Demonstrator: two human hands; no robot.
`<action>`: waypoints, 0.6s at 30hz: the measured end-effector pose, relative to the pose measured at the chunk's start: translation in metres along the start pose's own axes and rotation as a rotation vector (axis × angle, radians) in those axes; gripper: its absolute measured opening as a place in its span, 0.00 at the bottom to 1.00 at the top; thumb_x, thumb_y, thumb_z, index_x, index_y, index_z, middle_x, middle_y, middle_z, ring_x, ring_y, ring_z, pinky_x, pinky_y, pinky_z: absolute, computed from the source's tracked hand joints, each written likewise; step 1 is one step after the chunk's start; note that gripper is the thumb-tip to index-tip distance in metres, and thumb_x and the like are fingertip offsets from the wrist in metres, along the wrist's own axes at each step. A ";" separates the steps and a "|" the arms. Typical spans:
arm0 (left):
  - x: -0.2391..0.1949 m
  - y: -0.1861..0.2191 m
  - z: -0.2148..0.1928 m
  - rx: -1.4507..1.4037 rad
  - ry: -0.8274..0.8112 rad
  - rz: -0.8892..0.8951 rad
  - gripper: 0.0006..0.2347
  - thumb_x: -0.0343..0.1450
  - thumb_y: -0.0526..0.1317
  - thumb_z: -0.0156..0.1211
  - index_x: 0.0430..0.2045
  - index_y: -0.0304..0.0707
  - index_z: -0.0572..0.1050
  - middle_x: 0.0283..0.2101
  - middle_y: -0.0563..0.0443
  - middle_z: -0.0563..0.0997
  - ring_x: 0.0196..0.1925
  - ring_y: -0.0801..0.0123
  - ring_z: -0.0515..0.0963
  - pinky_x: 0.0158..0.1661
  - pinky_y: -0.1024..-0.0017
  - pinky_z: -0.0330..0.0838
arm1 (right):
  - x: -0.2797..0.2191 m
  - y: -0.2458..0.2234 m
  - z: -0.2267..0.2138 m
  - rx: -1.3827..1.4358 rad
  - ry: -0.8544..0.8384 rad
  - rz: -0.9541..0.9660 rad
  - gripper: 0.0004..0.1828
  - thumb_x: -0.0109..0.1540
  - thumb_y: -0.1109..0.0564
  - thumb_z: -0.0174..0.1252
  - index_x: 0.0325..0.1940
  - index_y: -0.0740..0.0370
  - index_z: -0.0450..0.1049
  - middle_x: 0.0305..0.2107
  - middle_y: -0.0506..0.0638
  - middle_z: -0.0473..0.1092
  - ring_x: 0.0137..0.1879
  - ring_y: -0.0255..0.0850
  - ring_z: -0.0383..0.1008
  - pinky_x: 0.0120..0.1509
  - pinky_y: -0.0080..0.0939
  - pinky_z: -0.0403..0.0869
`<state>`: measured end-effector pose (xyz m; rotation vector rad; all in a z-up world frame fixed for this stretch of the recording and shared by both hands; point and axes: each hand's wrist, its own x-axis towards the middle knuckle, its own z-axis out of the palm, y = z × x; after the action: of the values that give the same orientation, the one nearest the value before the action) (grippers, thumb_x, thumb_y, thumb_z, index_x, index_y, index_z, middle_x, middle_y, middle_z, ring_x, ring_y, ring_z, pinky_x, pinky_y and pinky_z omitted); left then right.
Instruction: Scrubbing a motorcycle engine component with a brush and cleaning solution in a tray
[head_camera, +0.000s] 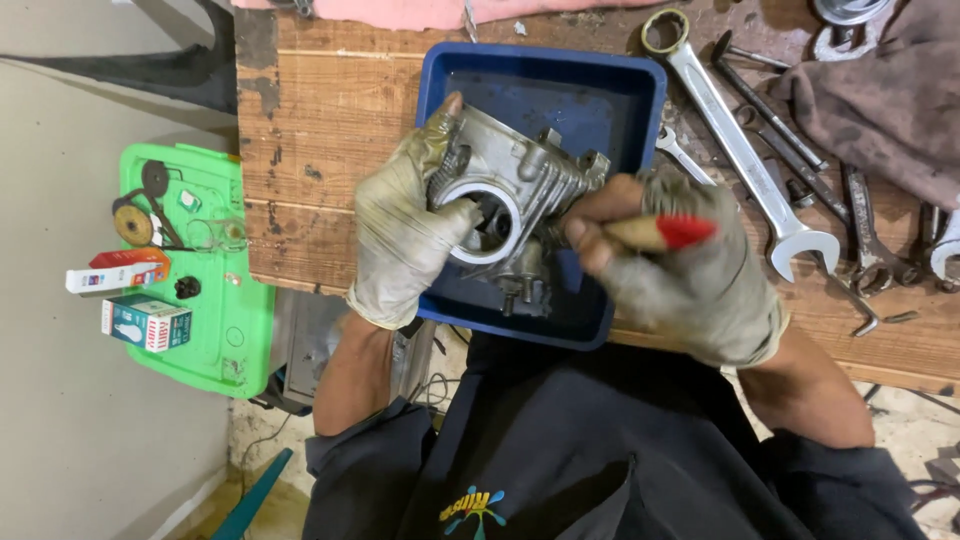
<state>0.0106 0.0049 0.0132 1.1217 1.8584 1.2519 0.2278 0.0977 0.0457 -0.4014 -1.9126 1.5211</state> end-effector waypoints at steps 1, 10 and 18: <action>0.000 0.003 0.001 -0.001 -0.027 0.017 0.33 0.57 0.23 0.56 0.63 0.36 0.70 0.58 0.49 0.80 0.53 0.74 0.80 0.52 0.82 0.75 | 0.007 -0.016 -0.006 -0.049 -0.007 0.150 0.14 0.67 0.60 0.55 0.29 0.71 0.76 0.27 0.53 0.74 0.26 0.38 0.70 0.31 0.34 0.70; 0.005 -0.007 -0.003 -0.050 0.032 0.049 0.24 0.56 0.20 0.55 0.48 0.26 0.79 0.63 0.38 0.76 0.58 0.62 0.82 0.50 0.76 0.81 | -0.016 0.003 0.005 -0.428 0.009 -0.293 0.06 0.67 0.70 0.58 0.49 0.73 0.73 0.26 0.54 0.68 0.29 0.43 0.72 0.44 0.40 0.75; 0.000 -0.004 -0.001 0.052 0.020 0.082 0.27 0.56 0.24 0.54 0.53 0.29 0.75 0.64 0.40 0.76 0.63 0.63 0.79 0.60 0.75 0.76 | -0.043 0.049 -0.015 -1.190 0.339 -0.108 0.09 0.75 0.57 0.51 0.56 0.61 0.62 0.31 0.52 0.72 0.28 0.38 0.66 0.30 0.34 0.64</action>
<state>0.0080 0.0035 0.0097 1.2281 1.8862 1.2712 0.2621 0.0971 -0.0114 -0.9480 -2.2894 0.0641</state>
